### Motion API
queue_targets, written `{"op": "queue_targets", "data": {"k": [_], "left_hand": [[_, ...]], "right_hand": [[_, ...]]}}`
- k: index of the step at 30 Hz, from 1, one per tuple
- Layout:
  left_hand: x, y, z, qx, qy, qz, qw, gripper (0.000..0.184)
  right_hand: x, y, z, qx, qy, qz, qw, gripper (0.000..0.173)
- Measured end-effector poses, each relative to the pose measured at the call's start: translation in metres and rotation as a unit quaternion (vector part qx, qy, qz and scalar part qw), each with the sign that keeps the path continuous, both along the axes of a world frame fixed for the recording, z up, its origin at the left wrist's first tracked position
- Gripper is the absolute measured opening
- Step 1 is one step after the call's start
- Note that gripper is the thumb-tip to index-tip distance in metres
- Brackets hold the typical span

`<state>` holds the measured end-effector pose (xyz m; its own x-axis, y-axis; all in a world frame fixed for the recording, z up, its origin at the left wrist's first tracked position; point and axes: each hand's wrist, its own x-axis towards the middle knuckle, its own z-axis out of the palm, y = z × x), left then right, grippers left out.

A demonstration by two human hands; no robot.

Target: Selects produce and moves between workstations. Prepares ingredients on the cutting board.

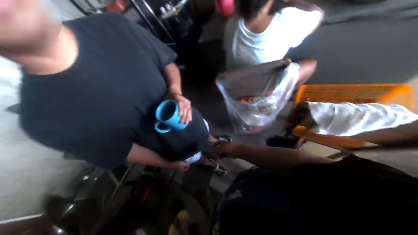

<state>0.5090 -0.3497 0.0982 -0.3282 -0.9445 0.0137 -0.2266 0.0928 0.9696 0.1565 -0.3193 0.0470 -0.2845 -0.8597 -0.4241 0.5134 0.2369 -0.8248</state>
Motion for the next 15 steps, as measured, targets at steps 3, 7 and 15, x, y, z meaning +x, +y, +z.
{"op": "queue_targets", "data": {"k": [3, 7, 15], "left_hand": [[-0.007, -0.010, 0.007, 0.062, 0.035, -0.026, 0.997, 0.040], [-0.022, -0.010, 0.025, 0.115, 0.021, 0.002, 0.993, 0.039], [-0.007, -0.002, 0.008, 0.200, 0.216, 0.045, 0.955, 0.029]], "right_hand": [[-0.029, 0.010, 0.002, 0.006, -0.007, -0.053, 0.999, 0.035], [-0.090, 0.022, 0.003, -0.033, 0.017, -0.205, 0.978, 0.024], [-0.199, 0.057, 0.022, 0.258, 0.426, -0.236, 0.835, 0.067]]}}
